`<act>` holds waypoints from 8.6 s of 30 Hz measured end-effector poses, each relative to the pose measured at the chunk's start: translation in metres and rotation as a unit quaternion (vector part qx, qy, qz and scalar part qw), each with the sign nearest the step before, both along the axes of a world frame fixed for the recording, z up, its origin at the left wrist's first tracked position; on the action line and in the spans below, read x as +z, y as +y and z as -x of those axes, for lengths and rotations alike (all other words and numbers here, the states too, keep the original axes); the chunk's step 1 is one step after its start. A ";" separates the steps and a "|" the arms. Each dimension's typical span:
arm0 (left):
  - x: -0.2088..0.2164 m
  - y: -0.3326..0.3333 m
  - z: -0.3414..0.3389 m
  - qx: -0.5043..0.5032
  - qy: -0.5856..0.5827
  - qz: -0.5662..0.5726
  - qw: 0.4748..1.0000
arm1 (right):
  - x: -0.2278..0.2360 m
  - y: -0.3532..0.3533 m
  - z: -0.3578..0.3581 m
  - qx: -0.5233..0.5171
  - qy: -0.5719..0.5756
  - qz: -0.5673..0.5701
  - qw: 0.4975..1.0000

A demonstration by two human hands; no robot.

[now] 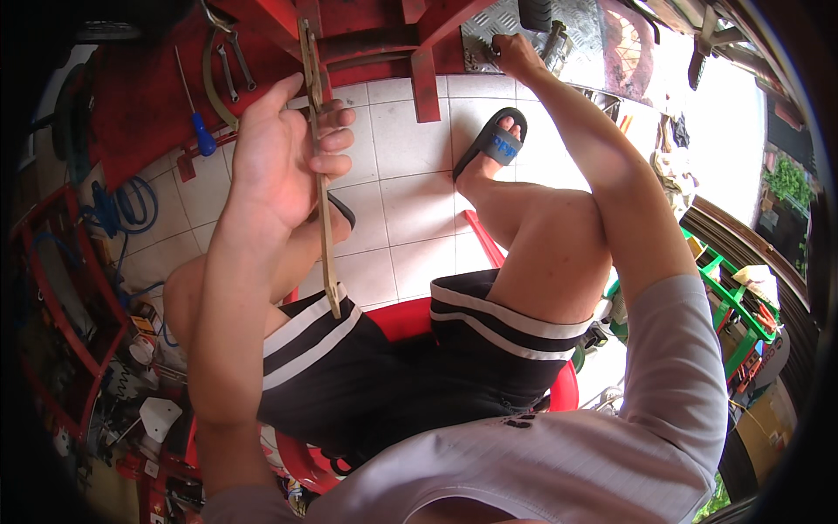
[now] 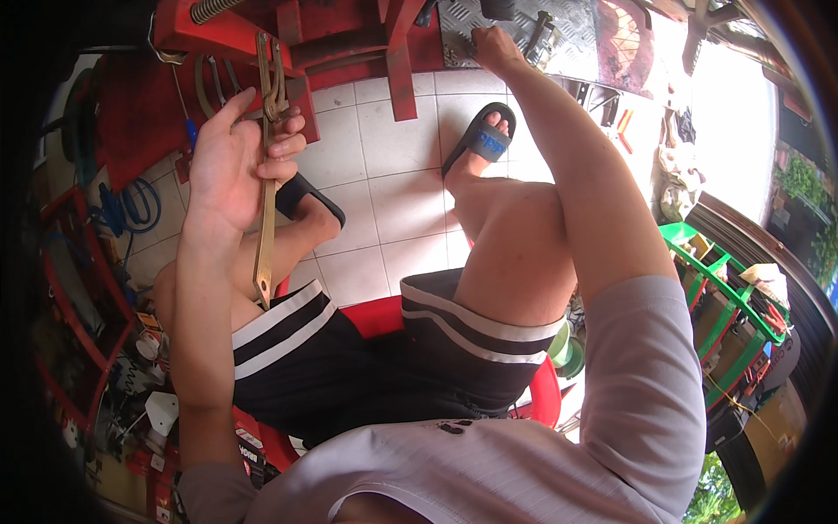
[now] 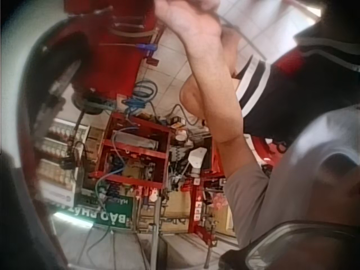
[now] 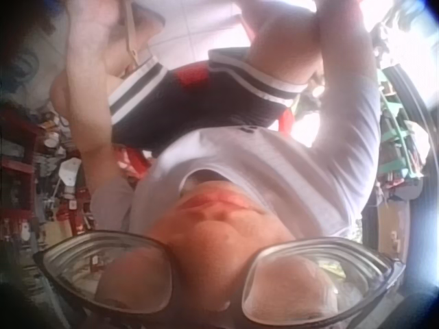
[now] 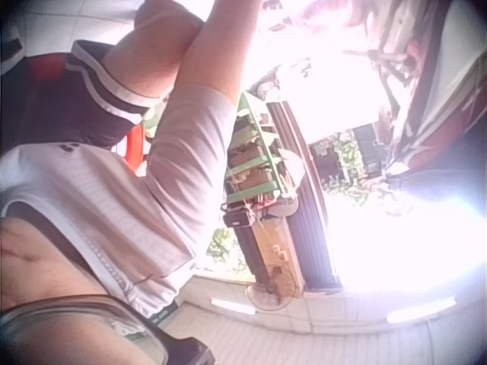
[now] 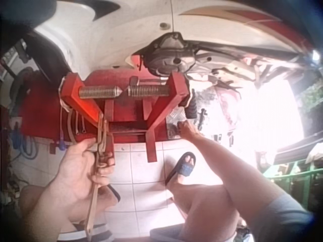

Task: The person sits on a stool and assembles a mechanical component using a metal rod and a curved metal piece. They insert the rod into a red metal frame, attach the curved piece, and secure the assembly by tightening a screw with a screwdriver.

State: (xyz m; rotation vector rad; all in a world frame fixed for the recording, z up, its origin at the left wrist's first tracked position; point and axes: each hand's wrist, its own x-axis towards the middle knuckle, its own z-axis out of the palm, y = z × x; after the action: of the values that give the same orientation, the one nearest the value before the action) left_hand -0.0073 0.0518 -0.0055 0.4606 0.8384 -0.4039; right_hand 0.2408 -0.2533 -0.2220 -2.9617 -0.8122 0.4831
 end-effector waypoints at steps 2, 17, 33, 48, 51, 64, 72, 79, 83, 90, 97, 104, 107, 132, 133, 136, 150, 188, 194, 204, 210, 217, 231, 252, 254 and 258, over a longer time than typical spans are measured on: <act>0.000 0.000 -0.001 0.000 0.011 -0.004 1.000 | -0.003 -0.006 -0.003 -0.018 0.008 -0.013 1.000; -0.010 -0.004 -0.005 0.004 0.051 -0.020 0.998 | 0.122 -0.049 0.035 -0.188 0.287 -0.165 0.925; -0.009 -0.005 -0.005 0.032 0.045 -0.020 0.998 | 0.264 0.137 0.139 -0.015 0.328 -0.470 0.820; -0.019 -0.003 0.003 0.011 0.023 -0.035 0.999 | 0.200 0.164 0.144 -0.031 0.339 -0.335 0.879; -0.018 -0.005 0.003 0.023 0.026 -0.044 0.998 | 0.193 0.166 0.149 -0.009 0.332 -0.335 0.882; -0.030 -0.005 0.012 0.039 -0.004 -0.084 0.996 | 0.183 0.170 0.163 -0.070 0.304 -0.398 0.863; -0.020 -0.010 0.010 0.048 0.020 -0.096 0.994 | 0.185 0.172 0.173 -0.155 0.333 -0.403 0.838; -0.033 -0.008 0.013 0.076 0.012 -0.072 0.994 | 0.176 0.176 0.176 -0.153 0.274 -0.387 0.867; -0.040 -0.011 0.017 0.094 0.013 -0.098 0.991 | 0.177 0.175 0.178 -0.143 0.253 -0.391 0.873; -0.039 -0.012 0.020 0.070 0.005 -0.169 0.983 | 0.179 0.174 0.179 -0.119 0.247 -0.399 0.875; -0.032 -0.008 0.019 0.060 0.006 -0.161 0.985 | 0.179 0.173 0.183 -0.084 0.241 -0.421 0.871; -0.030 -0.006 0.017 0.029 -0.006 -0.181 0.983 | 0.177 0.173 0.182 -0.084 0.228 -0.397 0.885; -0.034 -0.008 0.016 0.059 0.000 -0.196 0.979 | 0.177 0.173 0.181 -0.087 0.215 -0.409 0.882; -0.043 -0.005 0.018 0.074 -0.017 -0.173 0.982 | 0.180 0.173 0.181 -0.122 0.258 -0.393 0.874; -0.043 -0.003 0.018 0.070 -0.010 -0.161 0.984 | 0.179 0.173 0.181 -0.126 0.257 -0.395 0.873; -0.042 -0.001 0.018 0.063 -0.004 -0.149 0.987 | 0.177 0.174 0.182 -0.127 0.250 -0.400 0.873; -0.029 -0.011 0.021 0.116 -0.008 -0.180 0.977 | 0.178 0.173 0.181 -0.173 0.288 -0.443 0.831; -0.030 -0.015 0.015 0.113 0.004 -0.183 0.976 | 0.182 0.172 0.183 -0.117 0.224 -0.422 0.871; -0.035 -0.014 0.015 0.121 0.013 -0.171 0.978 | 0.158 0.174 0.182 -0.238 0.393 -0.492 0.740; -0.032 -0.022 0.014 0.180 0.033 -0.168 0.969 | 0.165 0.169 0.179 -0.205 0.449 -0.442 0.749; -0.034 -0.020 0.015 0.169 0.016 -0.153 0.974 | 0.175 0.172 0.182 -0.226 0.450 -0.437 0.745; -0.030 -0.022 0.013 0.178 0.032 -0.157 0.971 | 0.182 0.169 0.175 -0.174 0.462 -0.380 0.783; -0.032 -0.022 0.013 0.179 0.023 -0.149 0.972 | 0.181 0.172 0.173 -0.093 0.376 -0.372 0.844; -0.002 -0.027 0.016 0.167 0.103 -0.122 0.973 | 0.186 0.177 0.169 -0.068 0.355 -0.325 0.874; -0.003 -0.027 0.015 0.165 0.097 -0.123 0.974 | 0.183 0.176 0.164 -0.085 0.374 -0.332 0.862; -0.003 -0.027 0.016 0.163 0.090 -0.121 0.975 | 0.180 0.174 0.168 -0.028 0.342 -0.349 0.872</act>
State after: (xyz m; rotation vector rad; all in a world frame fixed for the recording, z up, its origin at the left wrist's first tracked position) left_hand -0.0234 0.0248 -0.0089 0.5057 1.1257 -0.0385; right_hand 0.0731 -0.0790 -0.0420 -1.9351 -0.6191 0.9172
